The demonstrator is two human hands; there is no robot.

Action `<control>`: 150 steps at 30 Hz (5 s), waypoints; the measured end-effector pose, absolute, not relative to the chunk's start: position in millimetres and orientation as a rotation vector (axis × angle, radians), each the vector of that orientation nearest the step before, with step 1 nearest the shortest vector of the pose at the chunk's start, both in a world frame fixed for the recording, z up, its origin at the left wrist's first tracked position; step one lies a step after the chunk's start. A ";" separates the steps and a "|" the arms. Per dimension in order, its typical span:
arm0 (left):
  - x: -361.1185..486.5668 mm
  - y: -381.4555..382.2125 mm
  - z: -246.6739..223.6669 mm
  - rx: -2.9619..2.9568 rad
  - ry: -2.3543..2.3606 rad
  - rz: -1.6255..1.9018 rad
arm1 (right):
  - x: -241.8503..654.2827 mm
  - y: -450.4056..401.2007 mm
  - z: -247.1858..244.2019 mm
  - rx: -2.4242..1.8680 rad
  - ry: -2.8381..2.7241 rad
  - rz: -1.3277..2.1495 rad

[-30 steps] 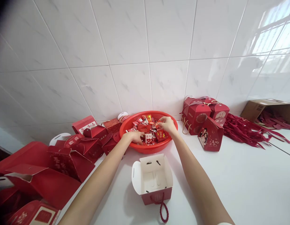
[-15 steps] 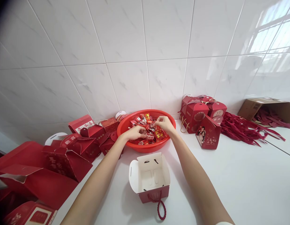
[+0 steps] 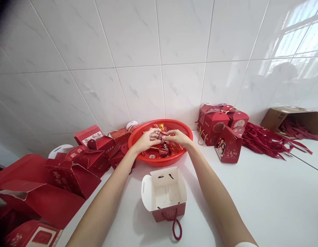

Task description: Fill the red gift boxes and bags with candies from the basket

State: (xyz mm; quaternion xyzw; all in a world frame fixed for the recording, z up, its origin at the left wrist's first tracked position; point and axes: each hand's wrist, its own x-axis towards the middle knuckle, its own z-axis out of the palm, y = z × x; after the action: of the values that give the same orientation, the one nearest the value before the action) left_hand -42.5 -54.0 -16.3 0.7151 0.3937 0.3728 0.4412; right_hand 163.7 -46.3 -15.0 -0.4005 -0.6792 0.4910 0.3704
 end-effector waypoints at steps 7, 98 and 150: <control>-40.1 -55.4 -14.3 2.095 1.291 0.417 | 161.9 -46.6 -12.3 -0.981 -1.373 1.315; -42.3 -51.1 -21.0 1.798 1.171 1.160 | 165.4 -45.2 -14.2 -0.914 -1.531 1.459; -31.1 -60.1 -6.1 2.431 1.162 -0.183 | 163.8 -46.3 -16.6 -0.890 -1.307 1.291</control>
State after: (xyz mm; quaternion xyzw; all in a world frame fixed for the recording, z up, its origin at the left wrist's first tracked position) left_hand -31.1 -60.1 -6.1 0.8783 0.4200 -0.0663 0.2185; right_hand 163.8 -46.3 -16.6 -0.3715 -0.5456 0.5393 0.5229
